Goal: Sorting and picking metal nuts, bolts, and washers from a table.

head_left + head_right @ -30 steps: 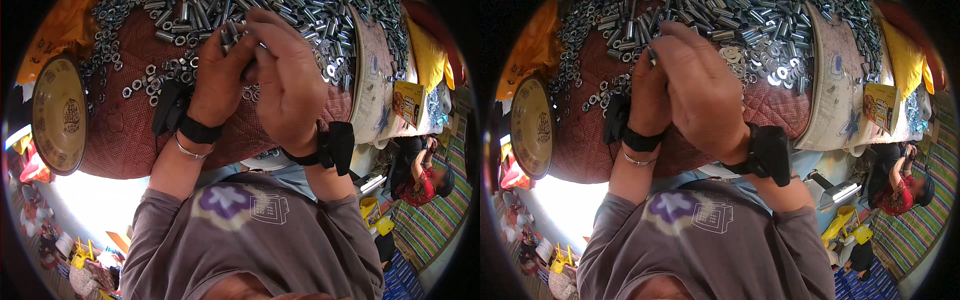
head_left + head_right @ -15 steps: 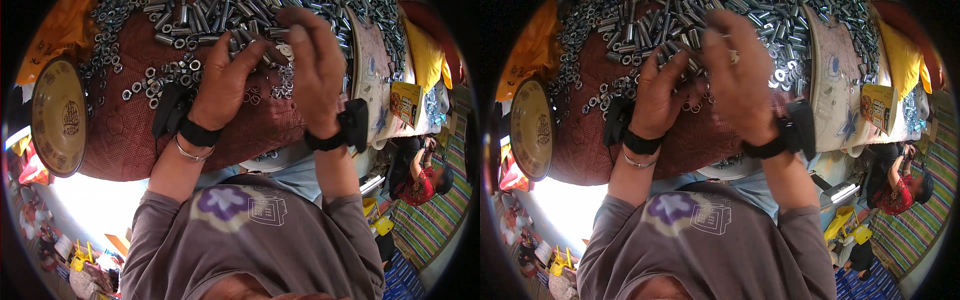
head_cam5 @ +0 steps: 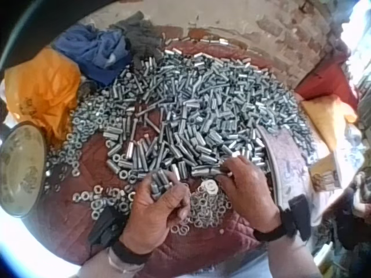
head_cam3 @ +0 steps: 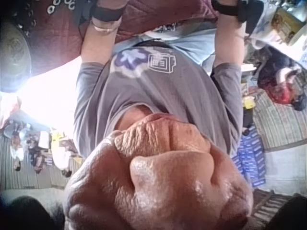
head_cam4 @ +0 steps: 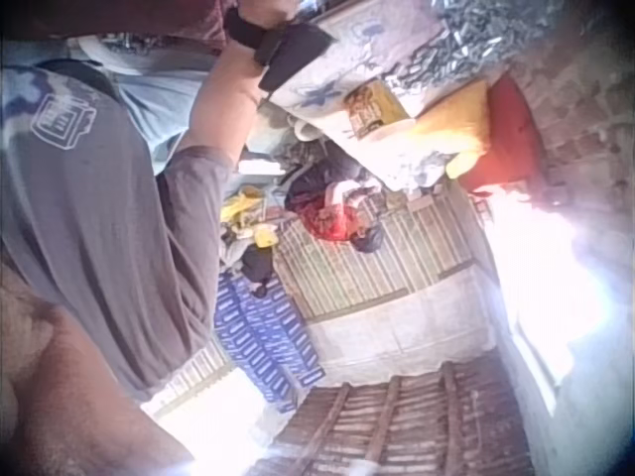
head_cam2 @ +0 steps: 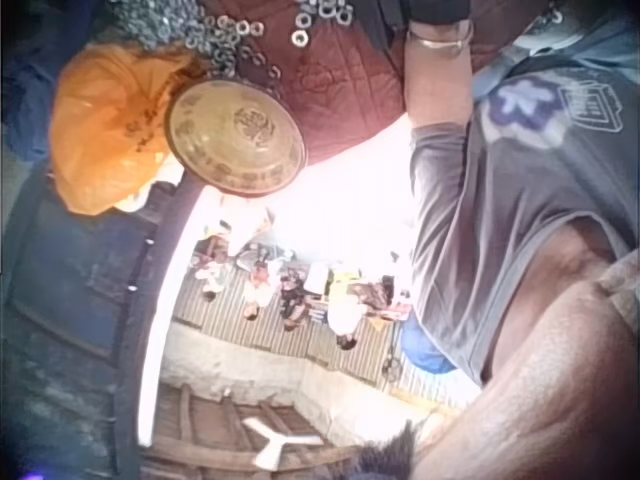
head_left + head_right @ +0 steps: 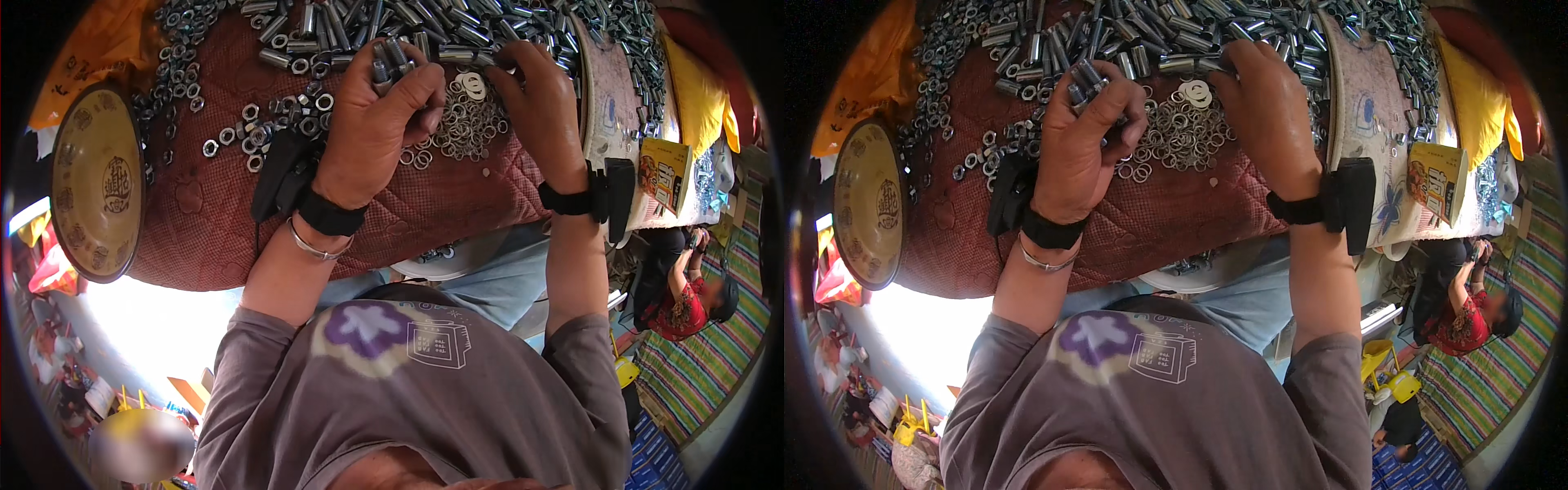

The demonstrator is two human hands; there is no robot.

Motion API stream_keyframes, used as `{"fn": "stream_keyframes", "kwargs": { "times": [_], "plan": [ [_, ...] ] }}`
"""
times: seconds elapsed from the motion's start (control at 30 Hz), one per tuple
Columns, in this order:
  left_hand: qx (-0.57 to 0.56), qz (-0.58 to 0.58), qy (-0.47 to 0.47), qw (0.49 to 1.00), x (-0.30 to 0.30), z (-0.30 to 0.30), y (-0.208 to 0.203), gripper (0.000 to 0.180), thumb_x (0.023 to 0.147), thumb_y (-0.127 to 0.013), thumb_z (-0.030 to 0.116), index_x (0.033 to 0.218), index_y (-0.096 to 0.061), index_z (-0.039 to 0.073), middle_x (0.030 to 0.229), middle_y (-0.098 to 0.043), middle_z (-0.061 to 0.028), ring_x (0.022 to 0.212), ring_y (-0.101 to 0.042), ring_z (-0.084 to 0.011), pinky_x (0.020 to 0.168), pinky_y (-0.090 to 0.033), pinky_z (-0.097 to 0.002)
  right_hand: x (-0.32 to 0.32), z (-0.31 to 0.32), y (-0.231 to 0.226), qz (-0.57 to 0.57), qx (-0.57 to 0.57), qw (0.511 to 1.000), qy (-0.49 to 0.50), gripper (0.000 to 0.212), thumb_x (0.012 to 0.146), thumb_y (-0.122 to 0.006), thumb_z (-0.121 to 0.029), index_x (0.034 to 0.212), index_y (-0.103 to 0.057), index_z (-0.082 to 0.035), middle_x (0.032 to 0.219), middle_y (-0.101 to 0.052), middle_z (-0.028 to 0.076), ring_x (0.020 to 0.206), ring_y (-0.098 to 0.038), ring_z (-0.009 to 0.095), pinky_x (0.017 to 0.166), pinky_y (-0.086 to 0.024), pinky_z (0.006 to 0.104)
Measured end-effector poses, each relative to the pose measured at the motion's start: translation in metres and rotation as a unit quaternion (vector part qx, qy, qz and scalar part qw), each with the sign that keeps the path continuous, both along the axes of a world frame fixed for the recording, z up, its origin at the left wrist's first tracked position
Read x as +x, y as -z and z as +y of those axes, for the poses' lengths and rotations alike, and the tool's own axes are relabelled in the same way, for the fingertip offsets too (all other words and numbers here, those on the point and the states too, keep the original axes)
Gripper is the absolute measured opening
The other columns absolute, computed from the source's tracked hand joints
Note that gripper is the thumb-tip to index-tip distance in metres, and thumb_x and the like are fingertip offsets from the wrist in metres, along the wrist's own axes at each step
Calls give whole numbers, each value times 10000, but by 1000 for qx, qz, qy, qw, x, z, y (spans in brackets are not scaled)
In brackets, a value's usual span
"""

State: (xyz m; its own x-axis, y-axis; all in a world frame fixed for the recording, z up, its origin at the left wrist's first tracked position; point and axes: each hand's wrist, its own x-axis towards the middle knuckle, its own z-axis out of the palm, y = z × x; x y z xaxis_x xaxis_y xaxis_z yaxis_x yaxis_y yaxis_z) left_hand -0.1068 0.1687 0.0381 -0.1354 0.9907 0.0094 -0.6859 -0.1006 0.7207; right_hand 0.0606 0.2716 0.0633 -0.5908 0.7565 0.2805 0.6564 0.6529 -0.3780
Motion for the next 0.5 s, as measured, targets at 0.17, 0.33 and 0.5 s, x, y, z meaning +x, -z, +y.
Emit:
{"fn": "stream_keyframes", "kwargs": {
  "times": [0.17, 0.33, 0.5],
  "plan": [
    [-25, 29, -47, 998, 5, 0, 1, 133, 879, -627, 122, 983, -570, 63, 726, -559, -2, 590, -500, -58, 465, -351, -144, -9, -23, -10, 138, -92, 985, 53, 167, 807, -649, -104, 935, -606, -5, 782, -626, 153, 689, -628, 281, 626, -487, 337],
    [-42, 71, -20, 996, 3, 1, 3, 158, 858, -652, 93, 1000, -594, 57, 677, -560, 19, 542, -489, -38, 464, -376, -166, -26, -49, -24, 167, -168, 971, -24, 153, 805, -653, -63, 936, -607, 1, 784, -638, 132, 682, -625, 196, 611, -478, 285],
    [-35, 64, -47, 996, 4, 0, 2, 158, 869, -648, 132, 993, -601, 46, 715, -559, 20, 563, -471, -39, 460, -330, -160, -20, -39, -22, 192, -231, 954, 2, 138, 828, -615, -65, 952, -618, -6, 798, -633, 141, 685, -621, 225, 617, -480, 292]
  ]
}}
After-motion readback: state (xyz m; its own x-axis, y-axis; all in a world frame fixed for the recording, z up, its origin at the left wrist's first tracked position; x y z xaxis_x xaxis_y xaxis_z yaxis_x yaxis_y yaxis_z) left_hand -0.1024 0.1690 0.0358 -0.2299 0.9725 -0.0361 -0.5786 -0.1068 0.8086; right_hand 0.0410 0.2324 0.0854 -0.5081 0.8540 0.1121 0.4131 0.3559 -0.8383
